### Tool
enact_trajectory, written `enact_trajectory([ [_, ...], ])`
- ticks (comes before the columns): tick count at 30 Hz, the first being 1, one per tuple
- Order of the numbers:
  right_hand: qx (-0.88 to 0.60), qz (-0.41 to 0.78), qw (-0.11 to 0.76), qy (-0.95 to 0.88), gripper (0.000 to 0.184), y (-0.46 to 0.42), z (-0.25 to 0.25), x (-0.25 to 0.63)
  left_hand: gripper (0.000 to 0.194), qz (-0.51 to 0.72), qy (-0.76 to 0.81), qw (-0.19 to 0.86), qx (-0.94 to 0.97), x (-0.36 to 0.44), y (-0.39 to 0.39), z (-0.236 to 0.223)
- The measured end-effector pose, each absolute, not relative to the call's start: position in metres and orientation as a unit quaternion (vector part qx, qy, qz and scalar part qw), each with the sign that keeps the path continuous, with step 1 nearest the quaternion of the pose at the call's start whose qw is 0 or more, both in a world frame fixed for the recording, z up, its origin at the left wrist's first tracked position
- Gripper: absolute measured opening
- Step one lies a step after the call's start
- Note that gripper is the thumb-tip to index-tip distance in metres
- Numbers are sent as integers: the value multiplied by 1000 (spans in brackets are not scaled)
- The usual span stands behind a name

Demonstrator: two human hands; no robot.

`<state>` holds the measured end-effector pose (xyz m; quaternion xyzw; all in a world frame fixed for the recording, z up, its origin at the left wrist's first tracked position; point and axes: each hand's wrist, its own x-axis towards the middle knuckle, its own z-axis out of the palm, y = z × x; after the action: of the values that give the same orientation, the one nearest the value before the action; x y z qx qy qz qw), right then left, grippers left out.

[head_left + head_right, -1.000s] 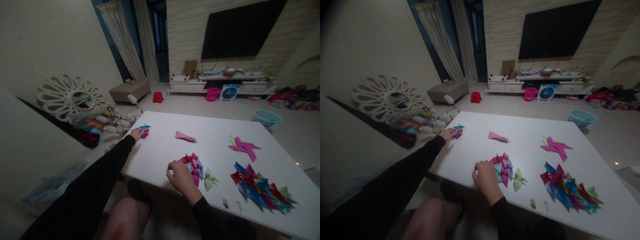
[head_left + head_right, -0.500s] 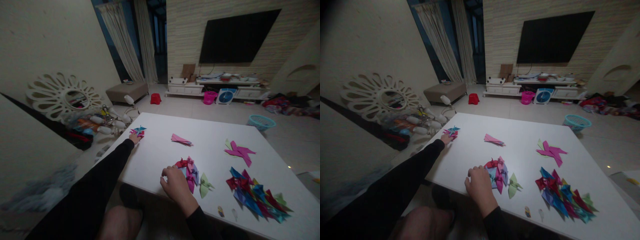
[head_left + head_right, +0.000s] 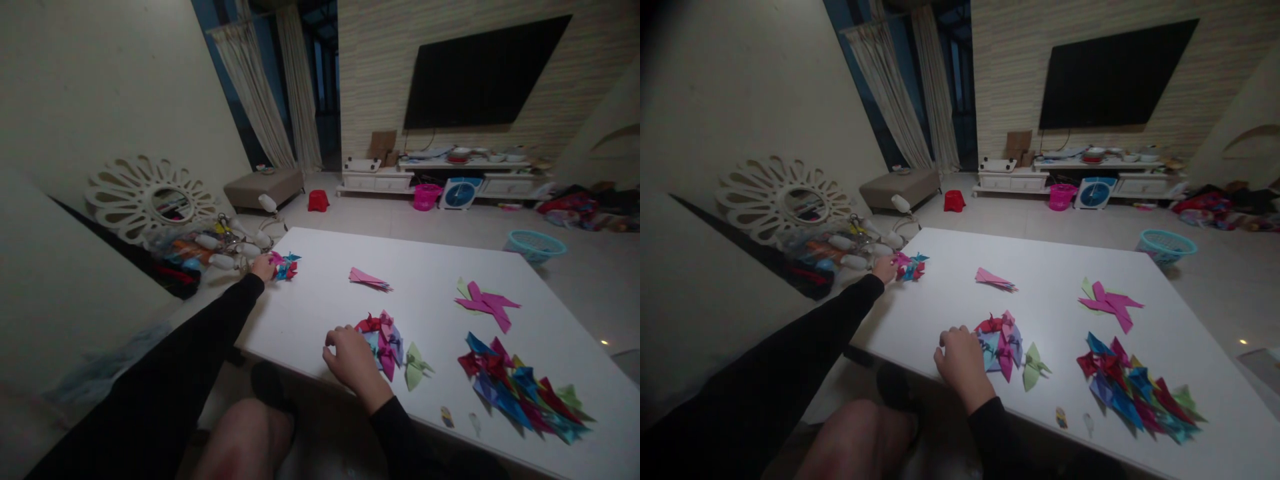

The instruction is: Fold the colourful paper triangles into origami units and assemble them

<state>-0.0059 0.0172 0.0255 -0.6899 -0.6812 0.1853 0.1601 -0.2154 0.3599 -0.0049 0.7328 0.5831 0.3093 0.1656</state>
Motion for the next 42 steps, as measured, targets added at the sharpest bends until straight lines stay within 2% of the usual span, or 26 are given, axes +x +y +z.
enact_trajectory([
  [5, -690, 179, 156, -684, 19, 17, 26, -1, 24, 292, 558, 127, 766, -224, 347, -1],
  [12, -692, 176, 157, -682, 19, 16, 30, 3, 24, 260, 553, 106, 784, -223, 342, -5],
  [21, -690, 173, 154, -685, 20, 14, 30, 6, 16, 259, 566, 120, 773, -219, 329, -26],
  [28, -685, 174, 144, -692, 21, 13, 28, 6, 23, 265, 555, 153, 774, -229, 320, -31],
  [34, -685, 177, 135, -693, 22, 11, 27, 5, 33, 278, 538, 177, 776, -240, 306, -24],
  [42, -700, 167, 174, -673, 20, 15, 27, 20, 24, 322, 453, 191, 809, -202, 263, 15],
])
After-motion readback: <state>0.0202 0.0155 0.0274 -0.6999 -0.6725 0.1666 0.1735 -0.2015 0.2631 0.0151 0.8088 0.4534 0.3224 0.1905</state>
